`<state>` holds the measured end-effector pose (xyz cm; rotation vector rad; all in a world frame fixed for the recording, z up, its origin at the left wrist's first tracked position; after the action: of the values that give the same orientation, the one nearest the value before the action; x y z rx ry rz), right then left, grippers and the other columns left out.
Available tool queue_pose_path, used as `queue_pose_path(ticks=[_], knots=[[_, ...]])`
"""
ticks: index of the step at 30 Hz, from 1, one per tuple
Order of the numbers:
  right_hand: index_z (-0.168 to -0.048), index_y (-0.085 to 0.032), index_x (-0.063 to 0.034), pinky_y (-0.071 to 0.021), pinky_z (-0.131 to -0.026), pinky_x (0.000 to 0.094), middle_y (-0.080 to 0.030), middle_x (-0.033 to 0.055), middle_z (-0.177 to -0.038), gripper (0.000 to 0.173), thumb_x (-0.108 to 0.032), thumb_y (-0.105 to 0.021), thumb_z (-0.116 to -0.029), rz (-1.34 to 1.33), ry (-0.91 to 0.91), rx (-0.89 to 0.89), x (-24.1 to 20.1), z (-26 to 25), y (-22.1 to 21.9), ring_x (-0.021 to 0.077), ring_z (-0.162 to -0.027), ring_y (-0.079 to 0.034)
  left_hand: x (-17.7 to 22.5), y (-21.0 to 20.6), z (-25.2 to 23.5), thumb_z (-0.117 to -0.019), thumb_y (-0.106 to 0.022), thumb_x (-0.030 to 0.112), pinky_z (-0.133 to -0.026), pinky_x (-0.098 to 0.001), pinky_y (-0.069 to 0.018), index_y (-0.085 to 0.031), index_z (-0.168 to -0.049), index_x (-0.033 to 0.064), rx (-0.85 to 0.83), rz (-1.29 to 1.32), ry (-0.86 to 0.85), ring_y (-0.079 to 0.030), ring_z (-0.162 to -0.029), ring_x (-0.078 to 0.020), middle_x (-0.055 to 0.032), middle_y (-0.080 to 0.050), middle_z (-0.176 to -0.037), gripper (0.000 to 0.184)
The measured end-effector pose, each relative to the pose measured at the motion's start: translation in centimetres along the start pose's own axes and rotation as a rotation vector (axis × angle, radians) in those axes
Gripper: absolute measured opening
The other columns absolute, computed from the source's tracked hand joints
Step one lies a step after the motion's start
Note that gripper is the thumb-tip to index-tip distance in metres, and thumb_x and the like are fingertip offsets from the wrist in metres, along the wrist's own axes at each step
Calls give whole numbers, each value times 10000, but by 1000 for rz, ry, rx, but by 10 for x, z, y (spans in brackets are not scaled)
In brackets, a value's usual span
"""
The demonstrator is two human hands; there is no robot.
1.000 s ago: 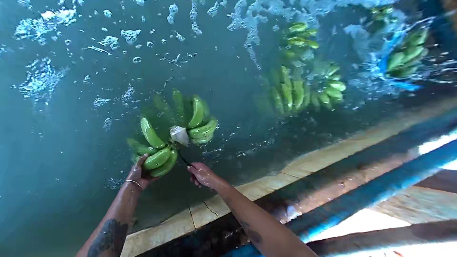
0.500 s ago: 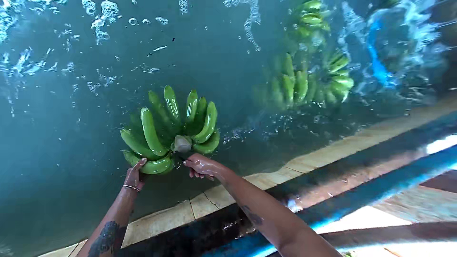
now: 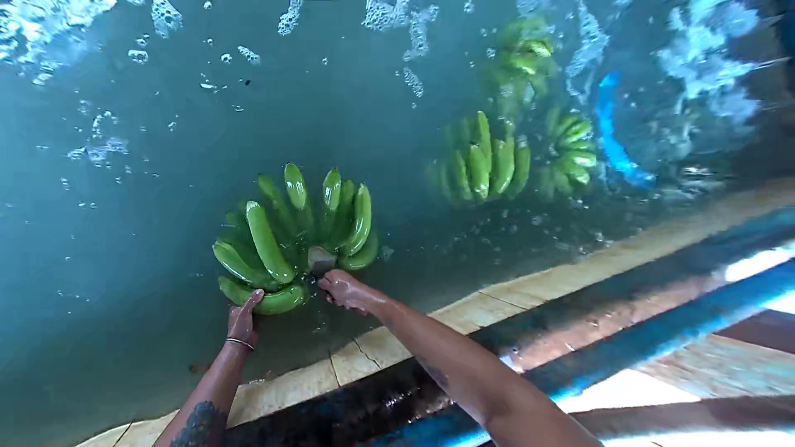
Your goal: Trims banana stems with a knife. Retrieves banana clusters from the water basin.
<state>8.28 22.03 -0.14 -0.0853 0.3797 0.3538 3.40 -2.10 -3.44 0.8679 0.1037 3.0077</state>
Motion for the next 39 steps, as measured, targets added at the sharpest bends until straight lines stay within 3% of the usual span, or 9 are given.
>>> queue_pose_path(ticks=[4, 7, 11, 14, 19, 24, 32, 37, 39], knots=[[-1142, -600, 18, -443, -568, 300, -555, 69, -812, 407, -293, -336, -1137, -25, 59, 63, -5, 12, -2, 131, -595, -490, 12, -3, -1, -976, -657, 119, -909, -377, -548, -461, -1413, -39, 22, -77, -43, -646, -1062, -195, -183, -629, -1241, 504], [-1221, -621, -33, -439, -565, 235, -561, -9, -797, 291, -178, -402, -1094, -149, 300, 367, -24, 118, 70, 49, -610, -479, 33, 12, -32, -919, -669, 56, -922, -363, -556, -408, -1453, -18, -75, -47, -119, -636, -1085, -182, -171, -608, -1267, 598], [-1295, -551, -84, -486, -446, 333, -580, 41, -780, 386, -360, -342, -1123, 36, 321, 841, -12, 242, 162, 141, -505, -516, 48, 46, -29, -1035, -505, 183, -832, -379, -560, -498, -1358, 57, 1, 56, -53, -642, -993, -165, -97, -633, -1145, 346], [-1269, -548, -24, -561, -580, 412, -623, 119, -869, 333, -297, -478, -1093, 74, 312, 561, -13, 191, 97, 207, -637, -616, 41, 41, -20, -1083, -405, 471, -912, -517, -545, -486, -1448, 102, 145, 72, 16, -637, -1123, -278, -165, -623, -1297, 525], [-1276, -617, -25, -550, -769, 462, -668, 165, -961, 394, -334, -450, -1097, 203, 414, 7, -50, 62, -58, 262, -804, -651, 50, 48, -27, -1056, -446, 456, -867, -550, -536, -525, -1376, 119, 128, 212, 175, -639, -1073, -311, -163, -639, -1226, 472], [-1177, -605, -10, -408, -491, 229, -543, 27, -730, 364, -312, -407, -1124, -59, 362, -244, -88, 21, -103, 76, -525, -475, 55, 66, -25, -1055, -391, 505, -778, -520, -557, -548, -1289, 108, 66, 321, 201, -661, -935, -288, -152, -658, -1073, 487], [-1081, -610, -72, -353, -414, 172, -497, -51, -656, 310, -306, -411, -1118, -298, 304, -402, -89, 14, -82, 19, -455, -407, 56, 87, -41, -1063, -377, 457, -708, -469, -569, -583, -1164, 104, -24, 269, 183, -668, -819, -252, -118, -666, -937, 421], [-1149, -650, -84, -420, -458, 202, -597, -19, -720, 234, -269, -526, -1081, -150, 228, 340, 16, 63, 105, 37, -506, -479, 81, 158, -56, -1043, -415, 346, -640, -372, -592, -611, -1060, 115, -57, 209, 46, -683, -730, -179, -62, -683, -837, 304], [-1310, -636, -64, -578, -799, 451, -713, 109, -1089, 447, -225, -787, -921, 131, 293, 648, 19, 71, 111, 216, -903, -675, 86, 183, -53, -1046, -392, 364, -694, -377, -591, -601, -1094, 149, -13, 221, -36, -682, -791, -161, -32, -684, -885, 304]])
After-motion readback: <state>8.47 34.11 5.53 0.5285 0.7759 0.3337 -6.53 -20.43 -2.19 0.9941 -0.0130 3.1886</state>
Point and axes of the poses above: each hand's wrist, its own z-axis away from the middle knuckle, its own y-axis out of the back of the hand, x = y × z, the point moved 2 cm from there along -z, towards the middle knuckle
